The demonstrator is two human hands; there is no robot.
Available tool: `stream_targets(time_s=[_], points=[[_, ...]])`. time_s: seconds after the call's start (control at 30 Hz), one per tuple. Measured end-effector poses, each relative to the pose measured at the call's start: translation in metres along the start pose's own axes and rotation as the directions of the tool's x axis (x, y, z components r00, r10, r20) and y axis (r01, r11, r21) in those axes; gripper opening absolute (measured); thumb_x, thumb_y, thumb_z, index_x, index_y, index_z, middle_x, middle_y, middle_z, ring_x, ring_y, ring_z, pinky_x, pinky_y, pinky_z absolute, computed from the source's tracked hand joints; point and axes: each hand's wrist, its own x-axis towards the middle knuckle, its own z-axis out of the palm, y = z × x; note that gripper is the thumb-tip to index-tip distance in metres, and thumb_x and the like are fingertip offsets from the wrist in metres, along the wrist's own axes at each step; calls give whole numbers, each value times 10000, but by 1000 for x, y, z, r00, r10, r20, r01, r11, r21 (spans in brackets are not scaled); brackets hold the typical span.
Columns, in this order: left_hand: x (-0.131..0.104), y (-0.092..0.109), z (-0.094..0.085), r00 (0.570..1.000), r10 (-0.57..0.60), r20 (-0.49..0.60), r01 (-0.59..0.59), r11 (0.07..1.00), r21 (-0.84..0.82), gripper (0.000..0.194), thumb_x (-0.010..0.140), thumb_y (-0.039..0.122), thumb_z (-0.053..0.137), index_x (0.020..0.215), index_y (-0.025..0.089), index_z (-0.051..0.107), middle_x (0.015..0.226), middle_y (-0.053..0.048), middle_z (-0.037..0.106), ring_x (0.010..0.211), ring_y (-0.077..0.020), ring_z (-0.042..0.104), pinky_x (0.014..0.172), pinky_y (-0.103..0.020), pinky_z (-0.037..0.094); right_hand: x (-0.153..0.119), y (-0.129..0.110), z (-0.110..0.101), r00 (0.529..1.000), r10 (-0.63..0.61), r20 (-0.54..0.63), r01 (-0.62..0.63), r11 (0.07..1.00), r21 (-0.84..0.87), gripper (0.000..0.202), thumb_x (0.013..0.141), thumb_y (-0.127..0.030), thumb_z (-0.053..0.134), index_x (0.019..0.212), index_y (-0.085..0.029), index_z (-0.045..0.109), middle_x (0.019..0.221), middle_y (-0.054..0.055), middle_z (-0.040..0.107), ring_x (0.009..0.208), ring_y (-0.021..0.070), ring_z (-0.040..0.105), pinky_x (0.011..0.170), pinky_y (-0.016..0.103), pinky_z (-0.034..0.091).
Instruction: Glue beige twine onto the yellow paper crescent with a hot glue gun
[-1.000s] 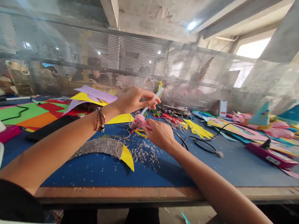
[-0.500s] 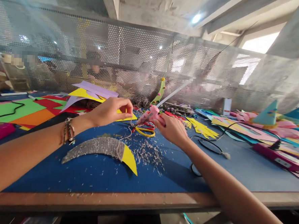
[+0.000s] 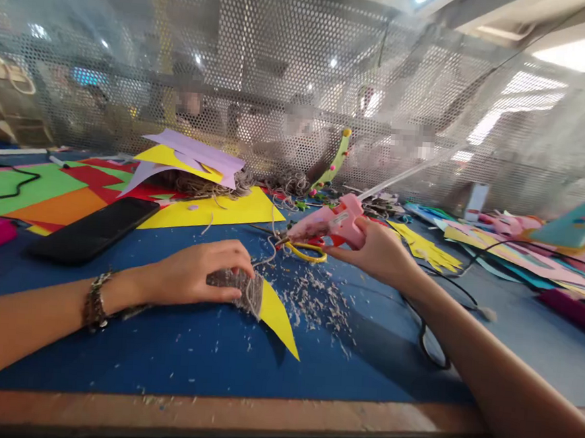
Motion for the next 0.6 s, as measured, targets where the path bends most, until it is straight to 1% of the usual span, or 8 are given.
stream_targets(time_s=[0.07, 0.17, 0.23, 0.3, 0.4, 0.5, 0.6], points=[[-2, 1, 2, 996, 35, 77, -34, 999, -15, 177, 822, 238, 509, 993, 204, 543, 1033, -31, 528, 963, -128, 498, 855, -237, 390, -1, 1, -2, 1000, -5, 17, 6, 1000, -18, 394, 604, -548, 581, 624, -201, 396, 498, -39, 406, 424, 72, 328, 421, 233, 230], [-5, 2, 3, 989, 58, 136, -61, 998, 19, 156, 841, 218, 481, 975, 214, 562, 995, -24, 554, 938, -134, 509, 866, -258, 376, -4, 2, -3, 999, -31, 20, 31, 999, -21, 381, 612, -488, 593, 594, -210, 333, 488, -47, 385, 416, 62, 294, 420, 235, 230], [-5, 2, 3, 986, 75, 147, -83, 996, 46, 161, 856, 224, 456, 976, 216, 564, 984, -31, 566, 930, -144, 512, 872, -274, 368, -7, 2, -2, 997, -65, 30, 65, 998, 0, 383, 603, -457, 600, 576, -215, 305, 472, -55, 365, 407, 58, 278, 413, 232, 223], [-5, 1, 3, 984, 96, 153, -107, 992, 67, 173, 869, 232, 431, 980, 212, 563, 987, -42, 571, 917, -151, 514, 863, -278, 368, -9, 0, 0, 990, -120, 70, 117, 992, 48, 369, 598, -426, 594, 564, -217, 293, 453, -64, 345, 398, 56, 270, 404, 226, 219], [-5, 1, 3, 982, 102, 156, -117, 989, 86, 176, 876, 237, 421, 980, 204, 560, 988, -45, 572, 893, -152, 515, 859, -277, 360, -12, -4, 5, 972, -194, 131, 176, 975, 135, 287, 599, -350, 568, 569, -216, 317, 437, -69, 354, 390, 57, 291, 398, 217, 230], [-5, 0, 4, 984, 84, 158, -98, 991, 86, 169, 874, 241, 429, 969, 205, 565, 982, -38, 570, 881, -150, 514, 865, -276, 347, -14, -7, 10, 960, -215, 179, 178, 963, 203, 214, 601, -305, 537, 582, -213, 345, 442, -67, 381, 389, 57, 314, 399, 209, 245], [-5, -1, 5, 985, 71, 159, -87, 992, 91, 177, 873, 241, 427, 979, 218, 566, 981, -37, 571, 879, -152, 514, 876, -284, 335, -17, -9, 13, 953, -217, 212, 163, 955, 246, 199, 593, -285, 528, 581, -213, 342, 440, -73, 375, 385, 53, 300, 392, 203, 241]])
